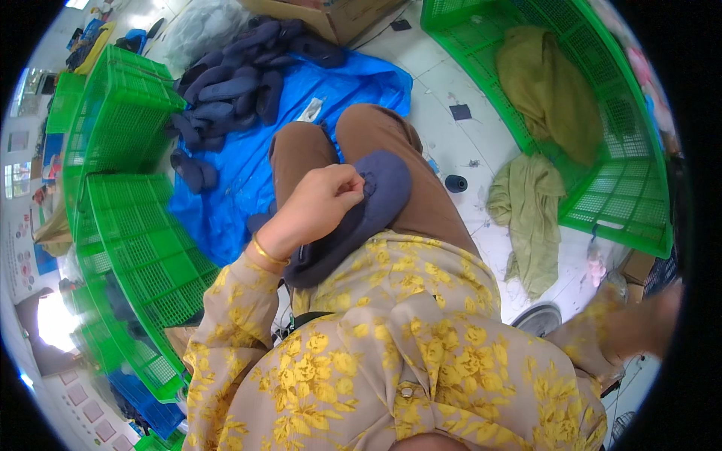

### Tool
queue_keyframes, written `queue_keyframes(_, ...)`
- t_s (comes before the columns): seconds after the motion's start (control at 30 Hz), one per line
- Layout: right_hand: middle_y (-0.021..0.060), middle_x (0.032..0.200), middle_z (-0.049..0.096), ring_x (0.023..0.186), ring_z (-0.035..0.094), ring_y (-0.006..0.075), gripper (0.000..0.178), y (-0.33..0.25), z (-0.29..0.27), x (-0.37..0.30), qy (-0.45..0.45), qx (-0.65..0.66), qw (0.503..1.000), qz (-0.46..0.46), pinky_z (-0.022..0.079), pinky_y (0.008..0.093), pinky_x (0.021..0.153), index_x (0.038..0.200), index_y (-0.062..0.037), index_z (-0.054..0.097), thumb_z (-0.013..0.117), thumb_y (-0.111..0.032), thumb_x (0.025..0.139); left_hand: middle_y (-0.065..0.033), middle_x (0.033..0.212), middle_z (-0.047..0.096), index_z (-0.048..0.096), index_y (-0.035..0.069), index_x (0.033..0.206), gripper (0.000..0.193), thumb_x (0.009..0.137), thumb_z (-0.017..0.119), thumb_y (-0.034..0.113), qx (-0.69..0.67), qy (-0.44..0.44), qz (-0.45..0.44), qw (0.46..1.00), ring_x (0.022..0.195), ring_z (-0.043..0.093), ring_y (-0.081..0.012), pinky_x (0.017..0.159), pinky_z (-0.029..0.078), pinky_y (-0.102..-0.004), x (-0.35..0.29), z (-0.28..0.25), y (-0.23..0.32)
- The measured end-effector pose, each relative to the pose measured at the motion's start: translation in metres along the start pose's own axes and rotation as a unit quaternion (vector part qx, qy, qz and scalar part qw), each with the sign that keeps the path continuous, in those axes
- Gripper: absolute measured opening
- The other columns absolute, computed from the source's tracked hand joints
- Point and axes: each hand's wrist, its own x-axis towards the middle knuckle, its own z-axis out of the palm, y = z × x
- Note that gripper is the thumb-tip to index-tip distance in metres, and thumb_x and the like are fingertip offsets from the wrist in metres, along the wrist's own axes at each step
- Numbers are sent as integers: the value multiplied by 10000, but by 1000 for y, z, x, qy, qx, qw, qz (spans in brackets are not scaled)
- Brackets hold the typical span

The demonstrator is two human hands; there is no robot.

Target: The person sits on the floor and uses a blue-handled tool to stitch a dark blue slip-on shoe. They repeatedly insert the tool into the shoe's upper, pull the thread, and adjust the shoe's position while working.

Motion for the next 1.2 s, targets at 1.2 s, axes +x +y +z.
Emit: queue_keyframes(1.2, -10, 702, 433, 565, 395, 84, 42, 240, 80, -126, 318, 547, 574, 520, 366, 242, 559, 963, -67, 520, 548, -95, 953, -183, 1356, 523, 558, 46, 997, 66, 988, 553, 112, -494, -37, -46, 868, 1179, 552, -206, 1061, 420, -355, -30, 4, -36)
